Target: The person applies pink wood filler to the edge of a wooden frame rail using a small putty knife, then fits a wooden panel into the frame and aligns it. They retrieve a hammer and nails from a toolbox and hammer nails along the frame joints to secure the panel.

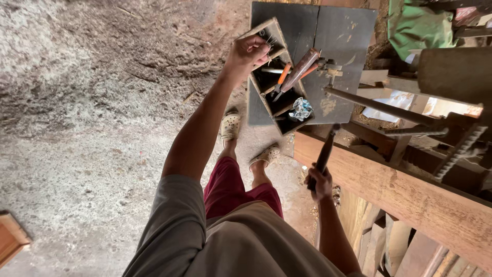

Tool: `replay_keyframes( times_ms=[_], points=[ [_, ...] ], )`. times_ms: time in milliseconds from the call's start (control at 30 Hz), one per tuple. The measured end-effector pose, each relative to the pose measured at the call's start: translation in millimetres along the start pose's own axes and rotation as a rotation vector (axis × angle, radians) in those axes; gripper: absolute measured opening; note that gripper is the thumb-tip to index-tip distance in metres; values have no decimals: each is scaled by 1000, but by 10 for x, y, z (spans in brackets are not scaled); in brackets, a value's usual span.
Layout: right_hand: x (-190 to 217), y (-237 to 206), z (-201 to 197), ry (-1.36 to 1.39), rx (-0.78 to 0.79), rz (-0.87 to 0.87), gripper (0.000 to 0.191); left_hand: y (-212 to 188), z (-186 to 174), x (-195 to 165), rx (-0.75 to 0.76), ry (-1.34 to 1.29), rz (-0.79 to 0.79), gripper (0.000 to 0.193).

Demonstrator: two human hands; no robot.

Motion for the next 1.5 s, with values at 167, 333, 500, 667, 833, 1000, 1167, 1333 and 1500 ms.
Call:
replay_keyframes(
  times_ms=[167,333,500,667,833,1000,1167,1333,1500],
  points=[
    [-181,-130,-128,-70,92,-17,45,108,-70,-11,-94,378,-65,21],
    [-408,-166,-23,-116,165,-1,51,330,-112,372,-66,727,-141,28],
    [-53,-205,470,-112,244,-39,53,98,-63,450,90,487,201,18],
    [913,2,1226,52,357,-294,43,-886,161,431,383,424,-102,18],
    [1242,-10,1639,18,349,-350,32,-1511,368,295,509,622,114,20],
    [1188,44,1716,-35,359,-332,31,-1457,417,348,519,724,135,19],
    [1224,178,1676,-90,409,-336,27,-1416,461,351,508,626,189,18],
    [1282,246,1597,-81,396,-336,34,-994,263,399,596,650,-14,16],
    [1205,247,1473,-69,385,-358,36,214,67,530,112,1248,13,17]
  ],
)
Point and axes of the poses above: each hand's wrist, its own y-axis towards the middle knuckle, its own z-axis out of the palm, x = y × z, the point moved 4 cm from there along y, towards the middle knuckle, and after that the axes turned 8 degrees about -y, right-handed, at the moved point
